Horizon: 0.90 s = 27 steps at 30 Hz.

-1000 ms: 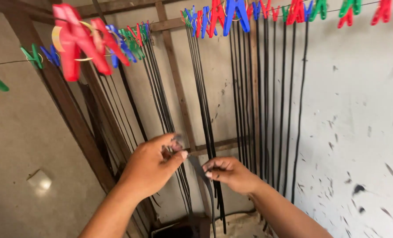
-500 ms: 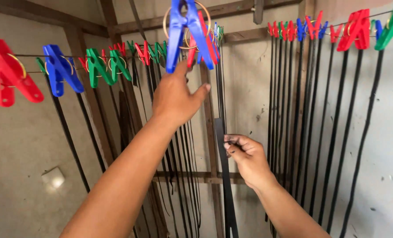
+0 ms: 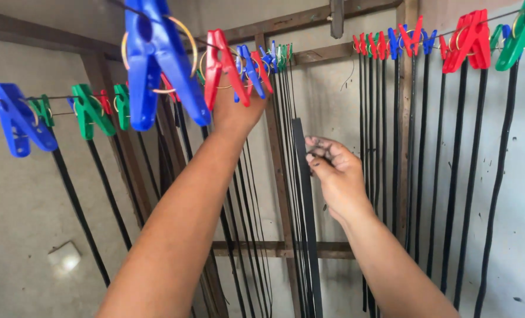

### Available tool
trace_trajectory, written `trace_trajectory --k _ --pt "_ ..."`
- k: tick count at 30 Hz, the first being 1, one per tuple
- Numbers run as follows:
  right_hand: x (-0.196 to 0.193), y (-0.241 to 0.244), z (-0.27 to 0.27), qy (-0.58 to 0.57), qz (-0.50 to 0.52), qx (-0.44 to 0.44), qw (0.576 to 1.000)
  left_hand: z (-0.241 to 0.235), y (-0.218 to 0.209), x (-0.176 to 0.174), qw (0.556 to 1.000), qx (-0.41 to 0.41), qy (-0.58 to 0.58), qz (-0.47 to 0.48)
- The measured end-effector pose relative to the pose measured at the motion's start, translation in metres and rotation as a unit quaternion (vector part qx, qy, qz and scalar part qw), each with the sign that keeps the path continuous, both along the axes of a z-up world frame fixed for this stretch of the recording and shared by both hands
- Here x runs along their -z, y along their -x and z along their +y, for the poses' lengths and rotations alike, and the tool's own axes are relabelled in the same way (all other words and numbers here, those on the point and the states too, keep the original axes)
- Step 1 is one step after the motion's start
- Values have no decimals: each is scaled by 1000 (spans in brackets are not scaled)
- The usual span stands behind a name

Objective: Applying edge paint to long leather straps using a manual applicator and hanging them to dry with clothespins.

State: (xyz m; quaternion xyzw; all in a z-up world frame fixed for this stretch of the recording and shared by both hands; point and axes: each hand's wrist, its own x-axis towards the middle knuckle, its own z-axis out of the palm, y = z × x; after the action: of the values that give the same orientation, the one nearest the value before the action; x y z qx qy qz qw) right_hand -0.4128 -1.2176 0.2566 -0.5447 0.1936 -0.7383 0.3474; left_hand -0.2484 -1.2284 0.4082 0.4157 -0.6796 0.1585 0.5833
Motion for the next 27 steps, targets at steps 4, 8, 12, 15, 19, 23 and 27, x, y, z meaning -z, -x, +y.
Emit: trace_trajectory --k 4,8,12,15,19,23,27 --pt "-19 3 -20 5 -7 -41 999 -67 -40 7 953 35 256 -159" --pt "-37 4 -38 57 -29 -101 993 -14 -30 -8 998 39 -7 -54" --pt "-55 3 -37 46 -20 -127 991 -14 -34 -18 992 97 12 -75" --pt "-64 0 -39 55 -26 -155 986 -21 -36 -24 964 239 47 -108" --pt "-68 -5 -45 56 -42 -189 979 -36 -40 -29 857 480 102 -158" --pt "-69 -9 -47 44 -48 -201 977 -53 -46 -35 750 621 136 -184" --pt "-72 -10 -50 52 -38 -189 980 -35 -44 -33 905 280 222 -230"
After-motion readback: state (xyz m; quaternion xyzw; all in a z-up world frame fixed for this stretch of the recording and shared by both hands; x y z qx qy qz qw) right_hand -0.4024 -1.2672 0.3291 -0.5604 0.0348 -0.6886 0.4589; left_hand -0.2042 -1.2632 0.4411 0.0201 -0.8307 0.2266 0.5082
